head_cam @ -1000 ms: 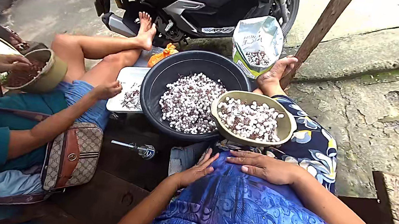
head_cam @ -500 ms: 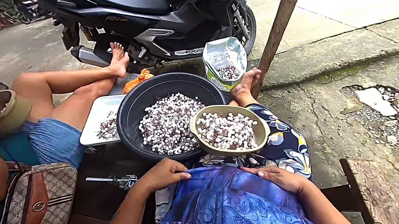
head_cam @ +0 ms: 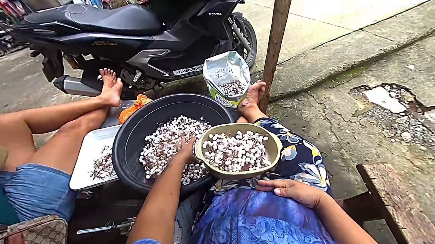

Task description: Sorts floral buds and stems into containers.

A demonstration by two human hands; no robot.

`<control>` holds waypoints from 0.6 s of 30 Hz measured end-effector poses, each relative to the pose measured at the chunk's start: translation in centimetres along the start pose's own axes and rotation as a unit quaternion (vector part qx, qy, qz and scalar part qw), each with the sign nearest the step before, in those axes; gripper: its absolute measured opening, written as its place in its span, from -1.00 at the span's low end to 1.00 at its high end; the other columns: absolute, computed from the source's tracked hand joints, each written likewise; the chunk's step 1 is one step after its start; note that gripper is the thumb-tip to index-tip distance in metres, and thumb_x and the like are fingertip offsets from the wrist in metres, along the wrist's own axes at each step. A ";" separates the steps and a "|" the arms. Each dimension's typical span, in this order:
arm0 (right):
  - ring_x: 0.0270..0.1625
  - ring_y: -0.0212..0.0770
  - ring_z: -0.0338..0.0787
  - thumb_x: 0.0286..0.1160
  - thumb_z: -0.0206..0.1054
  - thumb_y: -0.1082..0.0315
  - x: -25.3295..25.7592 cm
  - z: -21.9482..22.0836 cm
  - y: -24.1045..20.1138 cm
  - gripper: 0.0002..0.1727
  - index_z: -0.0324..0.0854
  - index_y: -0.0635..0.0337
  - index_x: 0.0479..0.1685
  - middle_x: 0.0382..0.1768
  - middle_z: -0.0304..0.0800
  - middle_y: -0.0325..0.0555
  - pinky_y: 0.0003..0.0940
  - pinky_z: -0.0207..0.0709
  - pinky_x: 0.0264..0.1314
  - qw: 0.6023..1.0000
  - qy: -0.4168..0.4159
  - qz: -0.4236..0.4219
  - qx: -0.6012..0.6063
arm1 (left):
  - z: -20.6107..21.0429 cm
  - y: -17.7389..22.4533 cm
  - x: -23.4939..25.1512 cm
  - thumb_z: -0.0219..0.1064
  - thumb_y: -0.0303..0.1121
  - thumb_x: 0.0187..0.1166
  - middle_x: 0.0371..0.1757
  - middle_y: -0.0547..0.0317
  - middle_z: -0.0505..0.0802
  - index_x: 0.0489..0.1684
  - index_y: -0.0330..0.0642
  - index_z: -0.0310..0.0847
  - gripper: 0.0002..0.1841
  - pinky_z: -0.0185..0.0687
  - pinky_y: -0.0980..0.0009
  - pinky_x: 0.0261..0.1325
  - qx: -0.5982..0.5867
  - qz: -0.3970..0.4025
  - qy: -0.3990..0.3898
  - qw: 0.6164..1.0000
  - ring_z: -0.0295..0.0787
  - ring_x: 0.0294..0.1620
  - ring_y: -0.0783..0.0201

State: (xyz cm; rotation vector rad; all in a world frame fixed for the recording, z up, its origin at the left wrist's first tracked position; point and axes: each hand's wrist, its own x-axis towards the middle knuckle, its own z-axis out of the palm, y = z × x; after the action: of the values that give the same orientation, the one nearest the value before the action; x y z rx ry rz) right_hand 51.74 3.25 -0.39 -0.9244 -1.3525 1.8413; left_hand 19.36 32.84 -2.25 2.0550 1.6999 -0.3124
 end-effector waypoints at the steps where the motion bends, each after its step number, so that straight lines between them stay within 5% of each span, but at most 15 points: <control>1: 0.71 -0.26 0.44 0.78 -0.03 0.33 0.0 0.0 0.0 -0.39 0.16 0.29 0.81 0.71 0.43 0.00 -0.32 0.26 0.76 1.000 -0.002 0.000 0.005 | 0.7 0.2 0.0 0.77 -0.20 0.10 0.92 -0.29 -0.32 0.96 0.20 -0.21 0.32 0.37 -0.42 0.51 0.001 -0.004 -0.012 1.000 -0.01 0.80 -0.52; 3: 0.72 -0.25 0.44 0.78 -0.08 0.39 -0.3 1.2 -2.1 -0.40 0.13 0.34 0.81 0.72 0.40 0.04 -0.33 0.27 0.76 0.999 0.022 0.024 -0.010 | 2.1 0.1 0.4 0.77 -0.20 0.08 0.89 -0.40 -0.21 0.94 -0.03 -0.14 0.29 0.40 -0.34 0.54 -0.001 0.003 -0.009 1.000 0.17 0.73 -0.52; 6: 0.66 -0.22 0.49 0.79 -0.14 0.61 -0.4 8.5 -12.7 -0.48 0.22 0.44 0.72 0.67 0.44 0.15 -0.38 0.23 0.70 0.966 0.176 0.173 -0.078 | 2.7 0.5 -0.7 0.68 -0.26 0.21 0.83 -0.48 0.06 0.85 -0.15 0.13 0.05 0.49 -0.31 0.47 -0.002 0.017 0.047 0.999 0.36 0.60 -0.52; 10: 0.68 -0.16 0.48 0.78 -0.15 0.64 -0.5 9.7 -14.8 -0.47 0.16 0.52 0.72 0.68 0.39 0.26 -0.40 0.25 0.68 0.962 0.176 0.187 -0.097 | 2.4 0.7 -2.1 0.51 -0.31 0.44 0.70 -0.49 0.31 0.75 -0.18 0.31 -0.22 0.50 -0.31 0.43 0.008 0.024 0.094 0.995 0.44 0.55 -0.48; 13: 0.63 -0.24 0.52 0.79 -0.13 0.62 -0.2 9.0 -13.2 -0.48 0.22 0.45 0.71 0.65 0.46 0.15 -0.40 0.27 0.67 0.960 0.199 0.187 -0.060 | 2.6 0.0 -1.3 0.51 -0.33 0.44 0.71 -0.48 0.30 0.72 -0.21 0.34 -0.25 0.48 -0.29 0.47 0.023 0.035 0.083 0.996 0.43 0.55 -0.48; 16: 0.66 -0.29 0.51 0.80 -0.03 0.43 -0.1 1.7 -2.3 -0.42 0.13 0.37 0.79 0.68 0.45 0.04 -0.38 0.34 0.70 0.997 0.059 0.035 0.041 | 2.4 0.0 -0.5 0.56 -0.34 0.38 0.84 -0.37 0.11 0.77 -0.20 0.27 -0.16 0.43 -0.29 0.51 0.042 0.023 0.033 0.998 0.32 0.64 -0.47; 18: 0.64 -0.28 0.54 0.79 0.01 0.40 0.1 0.3 0.1 -0.41 0.16 0.33 0.79 0.65 0.50 0.01 -0.36 0.36 0.69 0.997 0.038 0.008 0.072 | 1.7 0.5 -0.9 0.58 -0.35 0.36 0.81 -0.41 0.15 0.76 -0.18 0.30 -0.16 0.43 -0.30 0.51 0.028 0.017 0.030 0.999 0.36 0.61 -0.48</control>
State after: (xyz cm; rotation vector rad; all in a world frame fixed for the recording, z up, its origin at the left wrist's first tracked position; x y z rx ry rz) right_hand 51.42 3.11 -0.44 -0.9219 -1.1531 1.8694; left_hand 19.87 31.19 -3.29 2.1520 1.7067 -0.2916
